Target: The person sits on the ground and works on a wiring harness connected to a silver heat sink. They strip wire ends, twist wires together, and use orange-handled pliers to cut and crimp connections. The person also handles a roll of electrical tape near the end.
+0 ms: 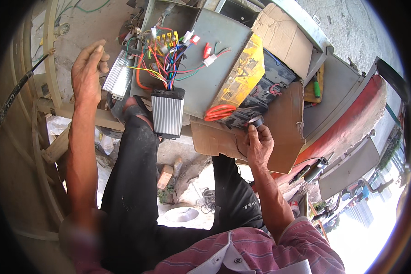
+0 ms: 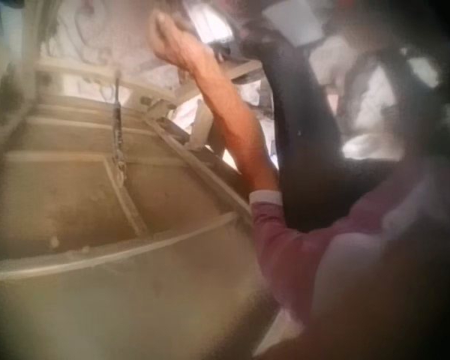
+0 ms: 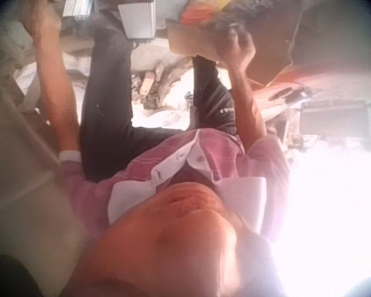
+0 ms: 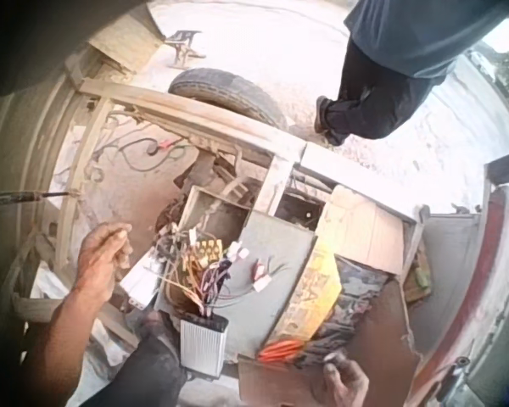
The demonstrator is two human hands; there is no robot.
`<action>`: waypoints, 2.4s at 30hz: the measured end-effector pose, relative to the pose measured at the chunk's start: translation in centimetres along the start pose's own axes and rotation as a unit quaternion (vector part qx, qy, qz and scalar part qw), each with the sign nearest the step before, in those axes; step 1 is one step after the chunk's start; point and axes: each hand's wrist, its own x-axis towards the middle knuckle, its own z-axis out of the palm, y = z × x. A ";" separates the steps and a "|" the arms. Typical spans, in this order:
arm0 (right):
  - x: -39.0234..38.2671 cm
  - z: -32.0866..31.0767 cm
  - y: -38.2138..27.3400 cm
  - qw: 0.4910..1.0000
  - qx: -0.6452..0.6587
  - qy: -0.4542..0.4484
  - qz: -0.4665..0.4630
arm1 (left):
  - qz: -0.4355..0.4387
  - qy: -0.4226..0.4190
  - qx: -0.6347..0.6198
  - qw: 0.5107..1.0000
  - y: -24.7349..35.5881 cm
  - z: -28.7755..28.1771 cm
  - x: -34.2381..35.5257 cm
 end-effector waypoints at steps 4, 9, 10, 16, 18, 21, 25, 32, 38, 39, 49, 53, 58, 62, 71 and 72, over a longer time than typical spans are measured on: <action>-0.8 3.5 -4.7 0.992 0.019 -0.098 -0.075 | 0.105 -0.109 0.014 0.988 2.7 1.7 -3.3; -1.4 7.3 -8.7 0.944 0.190 -0.271 -0.009 | 0.050 -0.361 0.064 0.929 4.7 4.9 -7.7; -1.6 7.9 -9.2 0.907 0.278 -0.313 0.041 | 0.095 -0.403 0.065 0.908 4.7 5.7 -8.3; -2.7 10.7 -12.0 0.755 0.469 -0.369 0.273 | 0.156 -0.520 0.068 0.837 4.9 7.1 -9.8; -2.5 11.4 -12.4 0.703 0.510 -0.372 0.327 | 0.180 -0.517 0.069 0.834 4.7 7.0 -9.6; -2.0 12.1 -12.5 0.655 0.551 -0.366 0.365 | 0.194 -0.458 0.069 0.865 4.5 7.0 -9.7; -1.9 12.7 -12.4 0.646 0.596 -0.332 0.342 | 0.067 -0.357 0.059 0.930 4.8 6.6 -10.7; -1.9 13.5 -11.4 0.782 0.464 -0.367 0.193 | 0.127 -0.304 0.108 0.938 5.4 6.8 -11.0; -1.4 13.2 -10.8 0.836 0.388 -0.363 0.135 | 0.129 -0.293 0.106 0.941 5.2 6.9 -11.0; -1.2 13.1 -10.8 0.837 0.384 -0.367 0.134 | 0.142 -0.299 0.106 0.938 5.2 7.0 -10.9; -0.5 12.9 -11.3 0.879 0.273 -0.348 0.177 | 0.306 -0.319 0.155 0.884 5.2 7.2 -10.3; -0.7 12.9 -11.3 0.857 0.330 -0.343 0.198 | 0.413 -0.283 0.181 0.846 5.2 7.4 -10.6; -0.8 13.6 -11.0 0.834 0.391 -0.335 0.198 | 0.450 -0.277 0.170 0.832 5.1 7.0 -10.7; -0.7 14.7 -11.0 0.914 0.271 -0.302 -0.004 | 0.361 -0.213 0.159 0.894 4.7 6.6 -10.8; 2.0 17.0 -12.2 0.866 -0.038 -0.191 -0.461 | -0.086 -0.344 -0.087 0.931 4.8 5.8 -11.4; 2.2 17.3 -12.2 0.845 -0.079 -0.166 -0.502 | -0.100 -0.352 -0.074 0.928 4.8 6.0 -11.2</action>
